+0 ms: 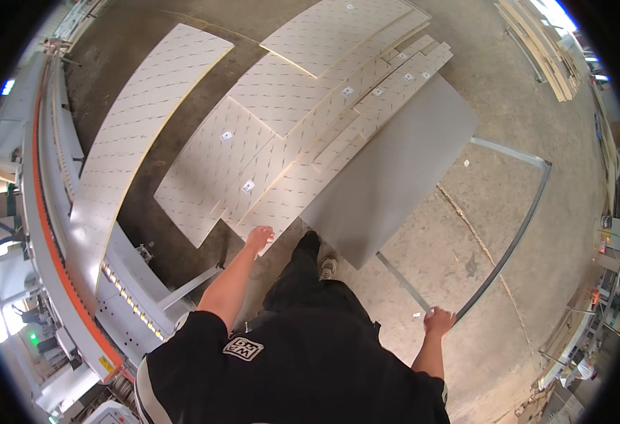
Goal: The person picks up wooden panels from a stack, places them into an industrial edge-banding machine, and uses a handheld air nozzle to blow dust off the panels and machine surfaces.
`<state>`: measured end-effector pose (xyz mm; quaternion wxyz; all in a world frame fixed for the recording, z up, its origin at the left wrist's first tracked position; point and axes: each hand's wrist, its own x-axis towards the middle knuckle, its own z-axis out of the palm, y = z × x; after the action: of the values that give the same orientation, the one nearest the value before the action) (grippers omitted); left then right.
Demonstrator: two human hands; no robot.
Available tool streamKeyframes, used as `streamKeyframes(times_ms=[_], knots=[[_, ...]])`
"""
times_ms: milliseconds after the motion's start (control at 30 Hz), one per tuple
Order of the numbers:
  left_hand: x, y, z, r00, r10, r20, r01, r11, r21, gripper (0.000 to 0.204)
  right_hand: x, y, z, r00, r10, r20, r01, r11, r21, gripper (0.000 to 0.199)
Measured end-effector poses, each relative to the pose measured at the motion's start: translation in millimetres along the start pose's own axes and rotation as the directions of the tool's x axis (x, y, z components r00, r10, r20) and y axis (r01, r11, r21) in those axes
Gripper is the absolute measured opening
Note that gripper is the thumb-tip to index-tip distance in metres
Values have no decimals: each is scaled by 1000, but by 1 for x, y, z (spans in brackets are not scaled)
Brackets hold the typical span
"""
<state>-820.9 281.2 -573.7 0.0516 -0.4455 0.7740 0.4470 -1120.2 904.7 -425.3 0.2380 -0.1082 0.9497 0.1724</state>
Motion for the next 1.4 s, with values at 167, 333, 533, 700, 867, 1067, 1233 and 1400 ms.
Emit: streamKeyframes(times_ms=[167,333,533,700,867,1067,1233,1400], knots=[[180,-3,10,995,-105,-1,98,937,-334,34,-34,-16,18,996,78,-34,-75,994,80,60],[331,-2,-29,952,-176,-251,122,969,-214,27,-40,-11,7,977,199,77,-212,953,218,65],[405,98,-37,807,-512,-293,275,766,-582,67,-68,-49,-3,902,347,257,-420,843,336,63],[437,113,-9,799,-565,-206,285,657,-698,69,-67,-59,-10,905,332,264,-411,841,351,59],[434,94,9,835,-540,-102,220,499,-838,66,-66,-57,-1,901,325,287,-421,814,400,58],[399,126,70,899,-434,62,153,177,-972,65,-51,-69,16,918,259,299,-382,779,497,55],[389,144,111,876,-438,201,288,140,-947,40,-39,-78,19,925,237,298,-375,700,608,50],[416,135,141,824,-466,323,273,-173,-946,33,-49,-72,28,930,248,272,-367,685,629,48]])
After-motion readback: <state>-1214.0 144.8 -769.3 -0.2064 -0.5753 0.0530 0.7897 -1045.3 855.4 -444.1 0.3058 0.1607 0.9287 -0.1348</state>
